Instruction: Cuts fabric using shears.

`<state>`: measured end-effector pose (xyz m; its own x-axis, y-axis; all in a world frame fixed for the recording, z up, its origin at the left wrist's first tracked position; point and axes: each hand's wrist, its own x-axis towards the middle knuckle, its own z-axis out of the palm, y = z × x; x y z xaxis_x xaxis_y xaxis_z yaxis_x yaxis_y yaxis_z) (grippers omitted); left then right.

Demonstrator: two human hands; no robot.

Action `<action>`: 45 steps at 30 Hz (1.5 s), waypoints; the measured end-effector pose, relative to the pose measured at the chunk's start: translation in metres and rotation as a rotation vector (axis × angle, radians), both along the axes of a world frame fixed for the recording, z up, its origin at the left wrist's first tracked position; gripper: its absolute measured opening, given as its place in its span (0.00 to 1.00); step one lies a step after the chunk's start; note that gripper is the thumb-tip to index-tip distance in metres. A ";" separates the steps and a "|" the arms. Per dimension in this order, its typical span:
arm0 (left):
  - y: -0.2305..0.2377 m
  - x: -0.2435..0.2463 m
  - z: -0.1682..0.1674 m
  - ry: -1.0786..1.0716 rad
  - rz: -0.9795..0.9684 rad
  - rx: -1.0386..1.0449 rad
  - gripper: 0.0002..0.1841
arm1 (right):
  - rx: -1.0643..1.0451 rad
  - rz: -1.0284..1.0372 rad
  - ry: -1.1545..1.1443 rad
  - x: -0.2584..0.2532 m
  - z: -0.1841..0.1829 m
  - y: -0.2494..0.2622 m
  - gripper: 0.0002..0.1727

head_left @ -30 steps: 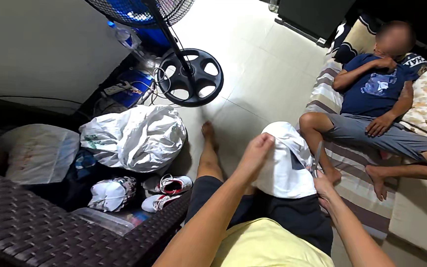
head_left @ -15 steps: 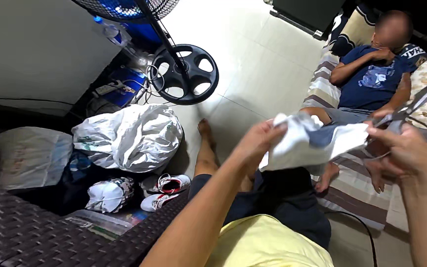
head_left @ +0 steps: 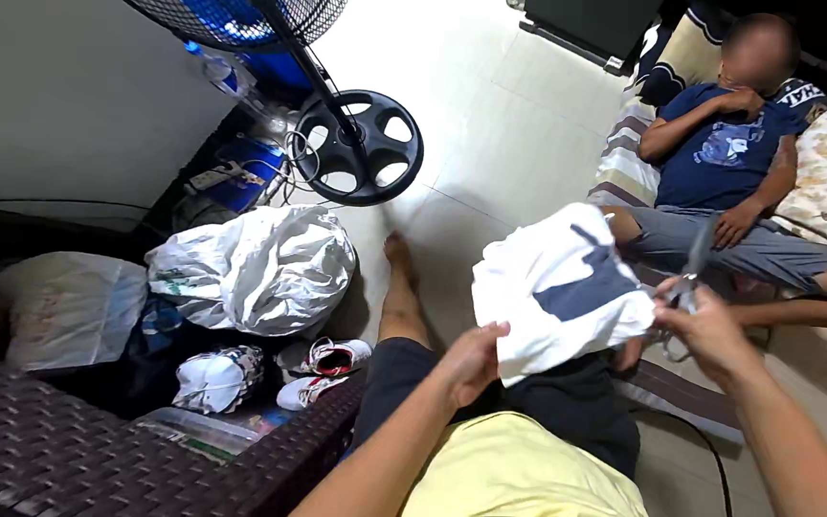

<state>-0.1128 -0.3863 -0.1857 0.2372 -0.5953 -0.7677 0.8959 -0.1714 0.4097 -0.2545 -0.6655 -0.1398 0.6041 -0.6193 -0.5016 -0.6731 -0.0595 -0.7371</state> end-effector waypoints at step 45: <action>-0.091 -0.052 0.049 0.327 0.141 -0.205 0.07 | 0.610 0.093 -0.571 -0.143 0.025 0.127 0.43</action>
